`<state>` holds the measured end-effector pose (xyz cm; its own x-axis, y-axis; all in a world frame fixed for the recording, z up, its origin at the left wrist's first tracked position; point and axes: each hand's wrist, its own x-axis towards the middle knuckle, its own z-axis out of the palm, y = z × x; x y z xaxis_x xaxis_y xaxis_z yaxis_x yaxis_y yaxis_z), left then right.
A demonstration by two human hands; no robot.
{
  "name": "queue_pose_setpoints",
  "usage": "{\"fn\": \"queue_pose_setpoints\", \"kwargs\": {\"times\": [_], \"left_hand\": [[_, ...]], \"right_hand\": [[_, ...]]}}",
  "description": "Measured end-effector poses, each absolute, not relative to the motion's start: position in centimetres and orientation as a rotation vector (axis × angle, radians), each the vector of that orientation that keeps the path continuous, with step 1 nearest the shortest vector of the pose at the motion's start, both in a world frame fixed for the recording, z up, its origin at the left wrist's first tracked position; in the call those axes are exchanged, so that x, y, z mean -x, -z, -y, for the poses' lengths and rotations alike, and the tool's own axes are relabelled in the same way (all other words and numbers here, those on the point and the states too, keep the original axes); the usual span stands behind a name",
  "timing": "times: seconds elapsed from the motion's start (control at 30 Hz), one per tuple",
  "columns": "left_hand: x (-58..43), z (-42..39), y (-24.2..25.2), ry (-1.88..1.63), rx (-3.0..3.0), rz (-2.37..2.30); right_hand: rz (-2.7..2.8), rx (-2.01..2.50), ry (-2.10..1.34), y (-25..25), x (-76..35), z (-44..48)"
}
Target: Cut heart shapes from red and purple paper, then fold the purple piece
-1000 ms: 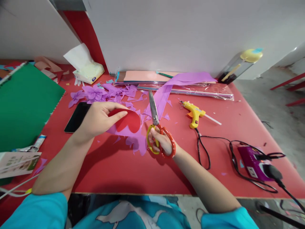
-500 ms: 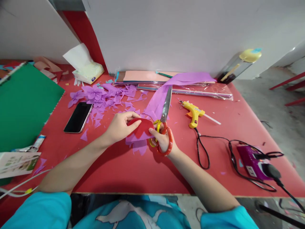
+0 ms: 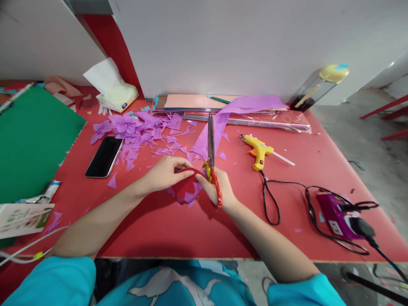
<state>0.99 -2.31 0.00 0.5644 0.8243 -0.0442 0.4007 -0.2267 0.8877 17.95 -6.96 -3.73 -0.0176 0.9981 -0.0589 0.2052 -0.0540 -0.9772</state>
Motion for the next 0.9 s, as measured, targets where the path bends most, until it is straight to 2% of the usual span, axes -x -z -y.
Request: {"fn": "queue_pose_setpoints", "kwargs": {"times": [0.47, 0.63, 0.8, 0.9], "left_hand": [[0.3, 1.3, -1.6, -0.701, -1.866, -1.1], [1.7, 0.7, -2.5, -0.895, -1.854, -1.121], [2.6, 0.3, -2.8, -1.173, -1.757, -1.124], [2.7, 0.3, -2.9, -1.299, -1.708, -1.136]], "right_hand": [[1.258, 1.395, -1.228, 3.6, -18.4, 6.7], [1.264, 1.335, -1.296, 3.8, -18.6, 6.7], [1.304, 1.192, -1.542, 4.5, -18.8, 6.9], [1.429, 1.158, -1.523, 4.2, -19.0, 7.0]]}}
